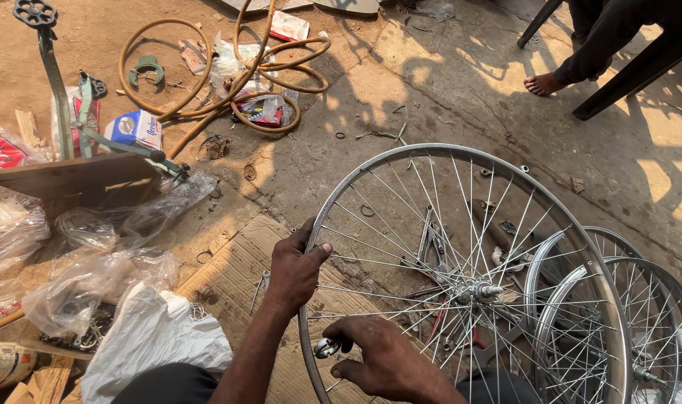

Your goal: The person uses a spoke wrench to tighten the nipples on a bicycle wheel rim. They rotate the wheel and adjust multiple spokes sequentially to true the wheel.

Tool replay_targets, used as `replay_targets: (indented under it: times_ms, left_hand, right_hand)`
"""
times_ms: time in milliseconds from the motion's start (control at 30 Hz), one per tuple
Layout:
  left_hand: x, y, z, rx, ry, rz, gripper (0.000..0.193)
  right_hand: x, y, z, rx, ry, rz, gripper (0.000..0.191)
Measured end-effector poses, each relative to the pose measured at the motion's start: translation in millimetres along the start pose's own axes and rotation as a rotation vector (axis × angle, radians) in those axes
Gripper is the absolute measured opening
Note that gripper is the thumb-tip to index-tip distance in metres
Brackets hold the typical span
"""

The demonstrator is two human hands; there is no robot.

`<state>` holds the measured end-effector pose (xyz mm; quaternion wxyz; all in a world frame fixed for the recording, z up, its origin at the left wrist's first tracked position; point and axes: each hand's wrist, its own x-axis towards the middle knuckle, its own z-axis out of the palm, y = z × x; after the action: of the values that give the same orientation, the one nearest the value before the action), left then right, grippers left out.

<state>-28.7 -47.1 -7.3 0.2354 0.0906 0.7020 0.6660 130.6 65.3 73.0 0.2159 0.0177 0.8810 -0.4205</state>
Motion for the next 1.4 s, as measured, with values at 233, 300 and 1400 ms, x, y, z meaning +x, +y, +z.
replay_targets:
  times_ms: [233, 300, 1400]
  left_hand:
    - [0, 4, 0, 0.024, 0.006, -0.01, 0.063]
    - [-1, 8, 0, 0.047, 0.002, -0.076, 0.062]
    - [-11, 27, -1, 0.071, -0.061, -0.29, 0.07]
  right_hand:
    - [2, 6, 18, -0.125, 0.138, -0.056, 0.025]
    - [1, 12, 23, -0.124, 0.236, -0.152, 0.021]
    - [-3, 15, 43, -0.169, 0.532, -0.333, 0.019]
